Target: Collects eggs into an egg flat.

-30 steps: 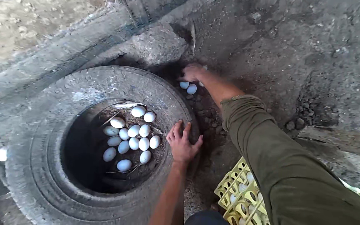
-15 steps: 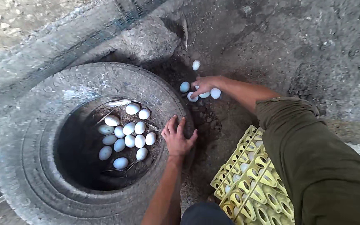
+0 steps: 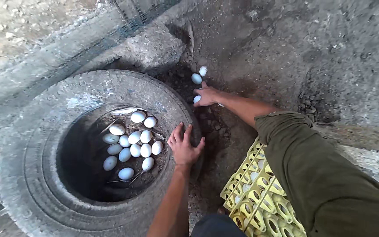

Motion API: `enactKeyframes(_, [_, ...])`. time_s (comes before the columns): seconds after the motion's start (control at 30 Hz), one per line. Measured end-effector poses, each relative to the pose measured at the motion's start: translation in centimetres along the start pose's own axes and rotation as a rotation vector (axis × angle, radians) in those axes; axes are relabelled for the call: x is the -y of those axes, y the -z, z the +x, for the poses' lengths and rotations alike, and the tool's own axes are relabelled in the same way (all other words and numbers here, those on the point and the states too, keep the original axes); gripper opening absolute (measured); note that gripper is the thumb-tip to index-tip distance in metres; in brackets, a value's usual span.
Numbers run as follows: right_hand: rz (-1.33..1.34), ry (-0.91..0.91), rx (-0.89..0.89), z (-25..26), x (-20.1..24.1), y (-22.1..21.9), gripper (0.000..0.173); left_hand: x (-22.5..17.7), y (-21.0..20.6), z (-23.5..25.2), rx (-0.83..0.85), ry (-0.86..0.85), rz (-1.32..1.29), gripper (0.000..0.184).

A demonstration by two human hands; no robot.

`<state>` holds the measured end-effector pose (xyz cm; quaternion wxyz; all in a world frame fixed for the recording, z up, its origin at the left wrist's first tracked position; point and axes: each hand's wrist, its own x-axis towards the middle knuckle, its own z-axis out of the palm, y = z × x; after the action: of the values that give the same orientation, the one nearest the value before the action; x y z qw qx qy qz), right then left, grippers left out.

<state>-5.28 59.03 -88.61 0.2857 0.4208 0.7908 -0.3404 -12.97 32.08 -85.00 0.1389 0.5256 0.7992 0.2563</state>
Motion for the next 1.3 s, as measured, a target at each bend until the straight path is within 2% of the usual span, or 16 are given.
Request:
enactKeyframes(0.07, [0.083, 0.056, 0.089, -0.6, -0.5, 1.9, 0.066, 0.0, 0.0, 0.0, -0.002, -0.004, 0.0, 0.073])
enactKeyframes(0.13, [0.341, 0.069, 0.203, -2.1, -1.1, 4.2, 0.049, 0.0, -0.1, -0.1, 0.001, -0.005, -0.004, 0.073])
enactKeyframes(0.17, [0.536, 0.009, 0.277, -2.9, -1.4, 5.2, 0.047, 0.1, -0.2, -0.1, 0.0, -0.006, -0.007, 0.074])
enactKeyframes(0.23, [0.926, -0.065, 0.398, -4.0, -2.4, 6.3, 0.055, 0.3, -0.3, 0.0, -0.008, -0.02, -0.006, 0.076])
enactKeyframes(0.3, [1.297, 0.099, 0.482, -4.8, -3.4, 6.6, 0.065, 0.4, -0.4, -0.1, -0.011, -0.024, -0.004, 0.077])
enactKeyframes(0.37, [1.513, 0.277, 0.46, -5.6, -3.3, 6.6, 0.075, 0.4, -0.7, -0.2, -0.026, -0.033, -0.002, 0.079])
enactKeyframes(0.47, [1.674, 0.406, 0.436, -6.4, -2.1, 6.3, 0.074, 0.5, -0.8, -0.2, -0.037, -0.043, -0.001, 0.081])
enactKeyframes(0.53, [1.565, 0.312, 0.353, -8.0, -0.8, 7.3, 0.065, 0.3, -0.6, 0.1, -0.021, -0.031, -0.008, 0.083])
enactKeyframes(0.63, [0.974, 0.082, 0.095, -13.1, 2.4, 10.1, 0.05, -0.2, 0.4, 0.3, 0.063, -0.005, -0.032, 0.083])
enactKeyframes(0.7, [0.62, 0.109, -0.001, -17.4, 3.4, 12.4, 0.044, -0.1, 0.7, 0.4, 0.117, 0.006, -0.024, 0.084])
enactKeyframes(0.8, [0.388, 0.151, -0.168, -26.6, 2.6, 14.2, 0.028, -0.3, 1.2, 0.5, 0.186, 0.037, 0.014, 0.087])
enactKeyframes(0.93, [0.094, 0.041, -0.324, -40.9, 0.1, 12.9, 0.04, -1.3, 2.3, 0.7, 0.188, 0.026, 0.009, 0.083])
enactKeyframes(1.0, [0.057, -0.119, -0.359, -45.4, -1.1, 9.5, 0.047, -1.8, 2.8, 0.8, 0.213, 0.035, 0.024, 0.082])
enactKeyframes(1.07, [0.129, -0.259, -0.341, -46.8, -2.0, 5.8, 0.052, -1.9, 3.1, 0.8, 0.227, 0.036, 0.04, 0.082])
enactKeyframes(1.17, [0.226, -0.371, -0.311, -45.6, -3.1, 1.4, 0.057, -2.0, 3.3, 0.8, 0.239, 0.038, 0.052, 0.082])
enactKeyframes(1.3, [0.298, -0.459, -0.33, -44.1, -2.5, -0.8, 0.064, -1.8, 2.9, 0.7, 0.222, 0.044, 0.046, 0.081])
